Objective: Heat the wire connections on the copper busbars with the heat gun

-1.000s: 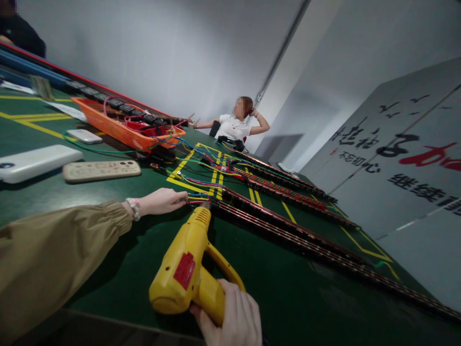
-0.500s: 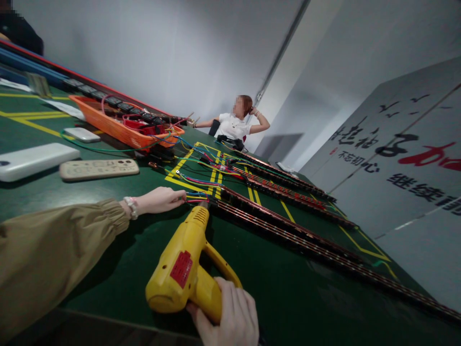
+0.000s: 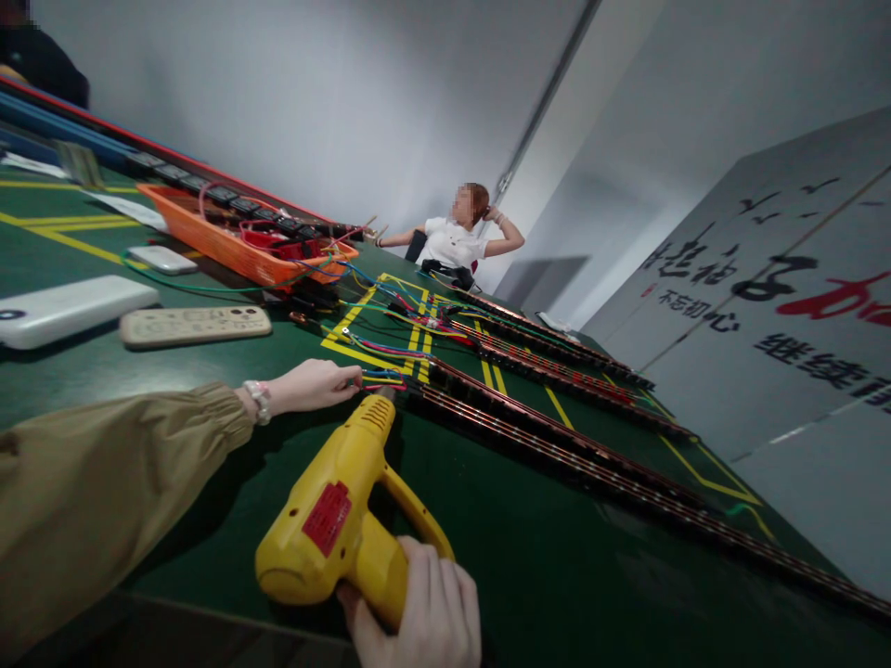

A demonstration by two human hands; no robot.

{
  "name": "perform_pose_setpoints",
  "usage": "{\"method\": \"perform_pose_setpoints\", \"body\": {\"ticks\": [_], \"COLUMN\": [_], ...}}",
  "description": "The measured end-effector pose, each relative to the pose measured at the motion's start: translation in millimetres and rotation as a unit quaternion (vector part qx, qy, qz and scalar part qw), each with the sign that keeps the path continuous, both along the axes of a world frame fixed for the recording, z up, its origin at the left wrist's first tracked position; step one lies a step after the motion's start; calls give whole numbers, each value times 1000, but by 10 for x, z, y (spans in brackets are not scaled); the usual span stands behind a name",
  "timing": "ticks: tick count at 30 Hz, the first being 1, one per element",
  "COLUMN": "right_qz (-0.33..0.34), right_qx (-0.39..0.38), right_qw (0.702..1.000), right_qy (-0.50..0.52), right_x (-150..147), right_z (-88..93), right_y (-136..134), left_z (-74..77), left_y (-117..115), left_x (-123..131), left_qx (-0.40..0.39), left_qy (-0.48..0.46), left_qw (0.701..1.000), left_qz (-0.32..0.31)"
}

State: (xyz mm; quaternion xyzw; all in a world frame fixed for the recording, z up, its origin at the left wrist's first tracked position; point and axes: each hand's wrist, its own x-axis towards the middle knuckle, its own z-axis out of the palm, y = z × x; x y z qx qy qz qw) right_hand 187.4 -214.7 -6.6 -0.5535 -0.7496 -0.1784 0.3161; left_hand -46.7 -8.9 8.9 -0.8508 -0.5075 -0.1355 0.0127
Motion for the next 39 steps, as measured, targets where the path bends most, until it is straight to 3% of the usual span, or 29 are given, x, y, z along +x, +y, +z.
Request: {"method": "perform_pose_setpoints", "body": {"ticks": [5,15,22,26,31,39], "right_qz": [29,104,127,107,118,91], "right_qx": [6,-76,-27,-123,-264,-196], "right_qw": [999,991,992,987,957,975], "right_qy": [18,42,-7,-3,8,56], "right_x": [-28,142,-95,-264,-216,-145], "right_z": [-3,69,125,254,448,379], "right_y": [3,120,77,94,217,200], "left_z": [-1,51,52,54,75,52], "left_y": [-2,-15,-12,-9,-28,-16], "left_x": [11,-2,7,4,16,12], "left_qx": [-6,-42,-45,-41,-50,-30], "left_qy": [-12,12,11,14,15,2], "left_qw": [1000,999,999,999,999,999], "left_qz": [12,17,14,11,15,13]}}
